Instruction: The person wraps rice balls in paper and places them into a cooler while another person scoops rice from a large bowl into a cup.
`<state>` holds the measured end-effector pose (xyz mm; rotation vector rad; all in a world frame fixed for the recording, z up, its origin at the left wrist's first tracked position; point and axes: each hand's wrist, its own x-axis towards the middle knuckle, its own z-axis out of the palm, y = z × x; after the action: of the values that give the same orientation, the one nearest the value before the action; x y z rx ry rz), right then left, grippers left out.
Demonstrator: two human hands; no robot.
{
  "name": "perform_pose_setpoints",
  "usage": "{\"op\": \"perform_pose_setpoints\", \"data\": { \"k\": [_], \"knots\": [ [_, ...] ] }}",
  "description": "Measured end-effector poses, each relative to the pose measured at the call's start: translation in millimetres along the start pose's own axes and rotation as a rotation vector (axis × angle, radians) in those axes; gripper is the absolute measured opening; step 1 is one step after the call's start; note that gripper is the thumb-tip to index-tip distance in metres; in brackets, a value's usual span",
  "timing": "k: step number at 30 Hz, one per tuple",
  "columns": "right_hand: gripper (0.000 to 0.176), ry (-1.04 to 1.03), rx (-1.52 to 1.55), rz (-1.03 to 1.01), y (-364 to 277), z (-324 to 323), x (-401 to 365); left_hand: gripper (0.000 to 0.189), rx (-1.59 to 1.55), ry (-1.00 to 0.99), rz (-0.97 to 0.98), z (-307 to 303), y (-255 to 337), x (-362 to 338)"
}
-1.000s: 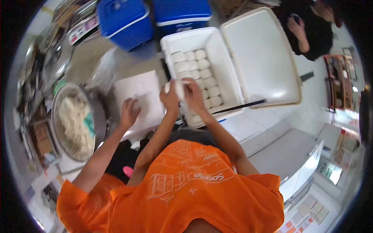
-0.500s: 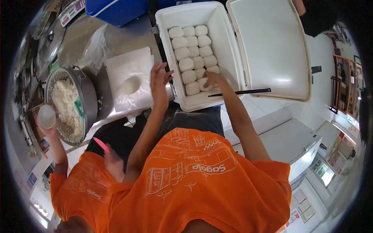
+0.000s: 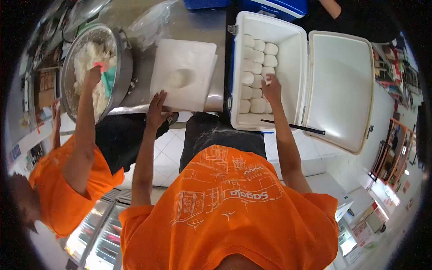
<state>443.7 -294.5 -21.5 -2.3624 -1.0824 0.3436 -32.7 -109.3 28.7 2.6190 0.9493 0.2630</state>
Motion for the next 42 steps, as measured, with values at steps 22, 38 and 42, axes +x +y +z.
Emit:
{"op": "perform_pose_setpoints", "data": {
  "k": [22,38,42],
  "knots": [
    [0.015,-0.249,0.471,-0.443,-234,92,-68,0.015,-0.484,0.111,-0.14,-21,-47,7],
    [0.037,-1.139,0.586,0.603,-187,108,-23,0.061,-0.112,0.17,-0.062,11,41,49],
    [0.038,-0.715,0.962,0.145,-200,145,26,0.068,-0.029,0.143,-0.1,19,46,55]
  ]
}}
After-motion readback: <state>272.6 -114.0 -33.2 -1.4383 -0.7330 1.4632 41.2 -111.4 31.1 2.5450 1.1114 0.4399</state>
